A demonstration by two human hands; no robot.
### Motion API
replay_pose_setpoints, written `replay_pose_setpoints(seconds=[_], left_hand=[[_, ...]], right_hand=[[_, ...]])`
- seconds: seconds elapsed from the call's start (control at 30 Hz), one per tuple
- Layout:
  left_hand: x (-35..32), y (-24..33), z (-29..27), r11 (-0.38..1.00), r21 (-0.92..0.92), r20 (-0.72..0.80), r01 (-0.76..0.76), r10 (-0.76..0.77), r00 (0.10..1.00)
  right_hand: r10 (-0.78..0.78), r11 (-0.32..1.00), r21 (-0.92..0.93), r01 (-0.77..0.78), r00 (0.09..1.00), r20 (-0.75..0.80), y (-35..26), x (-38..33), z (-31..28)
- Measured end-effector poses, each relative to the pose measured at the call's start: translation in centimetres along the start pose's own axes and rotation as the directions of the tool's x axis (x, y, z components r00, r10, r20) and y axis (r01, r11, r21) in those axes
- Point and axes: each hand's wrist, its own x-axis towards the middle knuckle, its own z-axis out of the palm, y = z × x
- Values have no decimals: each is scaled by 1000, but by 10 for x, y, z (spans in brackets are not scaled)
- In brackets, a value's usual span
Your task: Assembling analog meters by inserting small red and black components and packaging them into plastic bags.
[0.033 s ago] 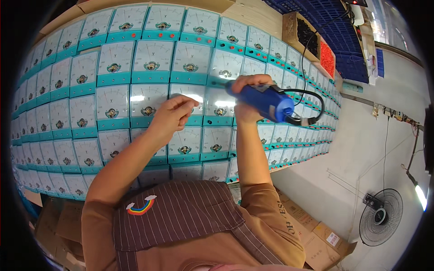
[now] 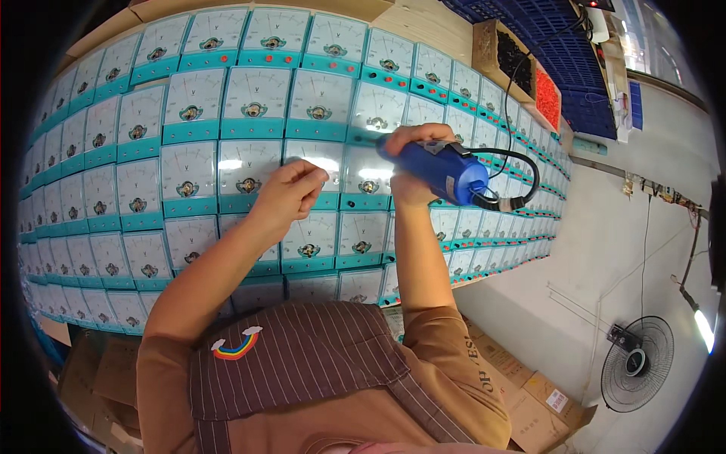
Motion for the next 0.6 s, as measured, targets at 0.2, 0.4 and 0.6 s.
replay_pose_setpoints(seconds=[0.2,0.4,0.6], left_hand=[[0,3,-6,994,-108,-1,26,-26,1000],[-1,5,7,979,-200,18,33,-30,999],[-9,14,2,978,-208,-70,-19,4,998]], right_hand=[[154,950,311,-31,912,-380,-38,15,-21],[318,815,518,-260,948,-24,-58,-9,38],[290,871,448,-201,947,-139,-34,-5,44]])
